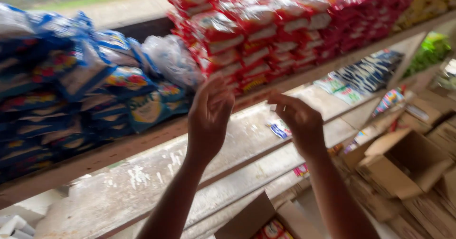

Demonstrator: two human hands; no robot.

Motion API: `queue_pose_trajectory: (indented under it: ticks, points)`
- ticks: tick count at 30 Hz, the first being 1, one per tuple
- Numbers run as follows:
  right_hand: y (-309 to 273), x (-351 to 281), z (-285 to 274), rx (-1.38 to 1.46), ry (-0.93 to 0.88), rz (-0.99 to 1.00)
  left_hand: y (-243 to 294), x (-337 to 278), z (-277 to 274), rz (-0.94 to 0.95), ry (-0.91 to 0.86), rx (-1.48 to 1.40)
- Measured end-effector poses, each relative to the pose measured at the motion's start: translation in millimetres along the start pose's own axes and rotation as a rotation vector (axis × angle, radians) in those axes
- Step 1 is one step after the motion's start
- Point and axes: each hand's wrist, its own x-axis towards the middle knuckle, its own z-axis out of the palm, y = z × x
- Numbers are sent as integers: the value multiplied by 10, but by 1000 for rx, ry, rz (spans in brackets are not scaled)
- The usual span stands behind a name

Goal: Transferring detergent sachets from a cardboard box on the floor to a wooden display shelf.

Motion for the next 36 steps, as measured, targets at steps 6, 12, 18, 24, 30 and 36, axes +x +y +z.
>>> queue_pose_trajectory:
  ticks: [6, 12, 18, 24, 30, 36]
  points:
    - [1505, -1816, -416, 198, 213, 499, -847, -1663, 460, -539, -117, -72]
    - [3163, -3997, -603, 367, 560, 975, -2637, -4008, 815, -1028, -163, -207]
    - [4331, -5716, -526, 374, 787, 1337, -3439, -5275, 1027, -1472, -281, -11]
    - [5189, -6884, -329, 293, 827, 1555, -4591, -6473, 1118, -1529, -309, 78]
    - [6144, -7402, -198, 238, 934, 1675, -5666, -7457, 1277, -1586, -316, 276]
    - [7098, -8076, -178, 172, 1348, 1818, -6349, -8291, 1621, -1526, -427, 442]
